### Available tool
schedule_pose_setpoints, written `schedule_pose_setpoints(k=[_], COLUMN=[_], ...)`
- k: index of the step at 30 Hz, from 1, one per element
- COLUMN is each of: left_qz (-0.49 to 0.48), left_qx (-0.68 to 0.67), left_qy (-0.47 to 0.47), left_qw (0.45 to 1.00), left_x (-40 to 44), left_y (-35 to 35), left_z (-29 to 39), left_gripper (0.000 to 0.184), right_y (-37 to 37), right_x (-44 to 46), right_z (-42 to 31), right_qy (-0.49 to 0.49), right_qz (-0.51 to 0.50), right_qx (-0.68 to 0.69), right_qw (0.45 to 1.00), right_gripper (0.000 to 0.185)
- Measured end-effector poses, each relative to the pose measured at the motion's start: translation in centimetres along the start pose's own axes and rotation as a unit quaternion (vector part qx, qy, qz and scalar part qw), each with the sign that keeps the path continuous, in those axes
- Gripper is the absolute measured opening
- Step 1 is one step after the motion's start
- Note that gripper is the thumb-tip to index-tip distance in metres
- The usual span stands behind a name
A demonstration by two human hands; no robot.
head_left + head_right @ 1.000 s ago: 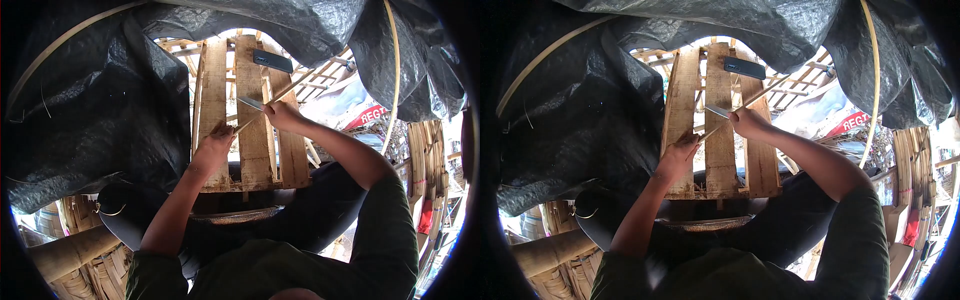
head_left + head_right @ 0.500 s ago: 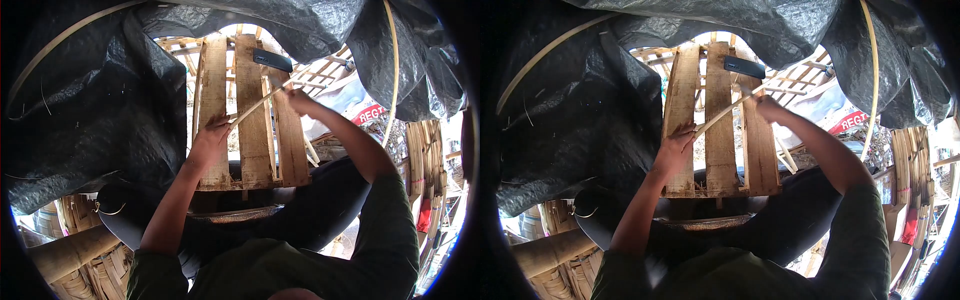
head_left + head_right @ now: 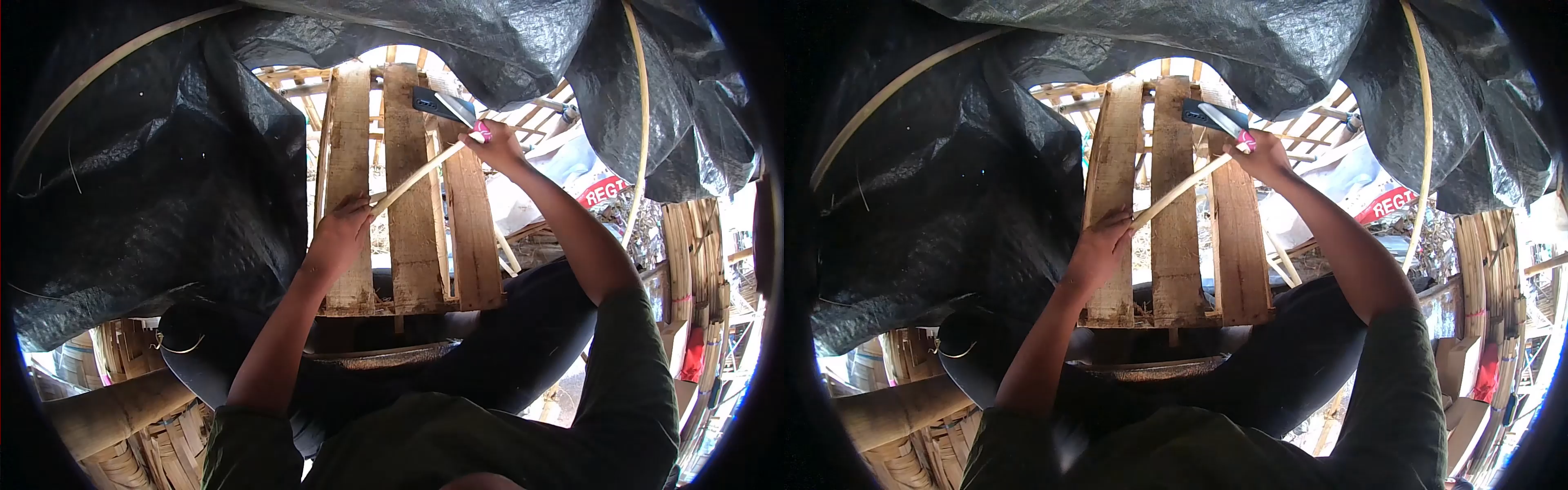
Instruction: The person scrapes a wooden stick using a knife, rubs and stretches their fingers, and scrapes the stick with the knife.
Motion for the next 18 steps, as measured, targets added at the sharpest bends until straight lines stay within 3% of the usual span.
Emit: schedule_pose_setpoints(k=[4,11,13,18], left_qz=[-0.011,0.006,0.001,0.005], left_qx=[0.003,-0.015,-0.004,-0.002], left_qy=[0.007,0.021,0.005,-0.005], left_qw=[1.000,1.000,1.000,1.000], left_x=[0.1,0.0,-0.1,0.2], left_y=[-0.2,0.5,0.4,0.6], left_z=[0.2,0.3,0.7,1.5], left_gripper=[0.018,0.018,0.018,0.013], right_y=[0.3,-1.2,-1.4,-1.7], right_x=[-1.2,0.1,-0.2,0.6], right_z=[-2.9,-1.5,-2.2,-1.5], right_qy=[0.026,0.031,0.036,0.039], right_qz=[-0.092,-0.064,-0.113,-0.053], right_qx=[-0.056,-0.034,-0.020,-0.074], right_qw=[0.994,0.997,0.993,0.995], right_gripper=[0.044,0.039,0.038,0.039])
Point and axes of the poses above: each hand's wrist, its own x-axis towards the middle knuckle, its own y-axis out of the back of the hand, z = x × y, the point moved 10 cm from there along x, towards the middle knuckle, and after that the axes turned 14 degrees about -x, right-handed, at the moved point
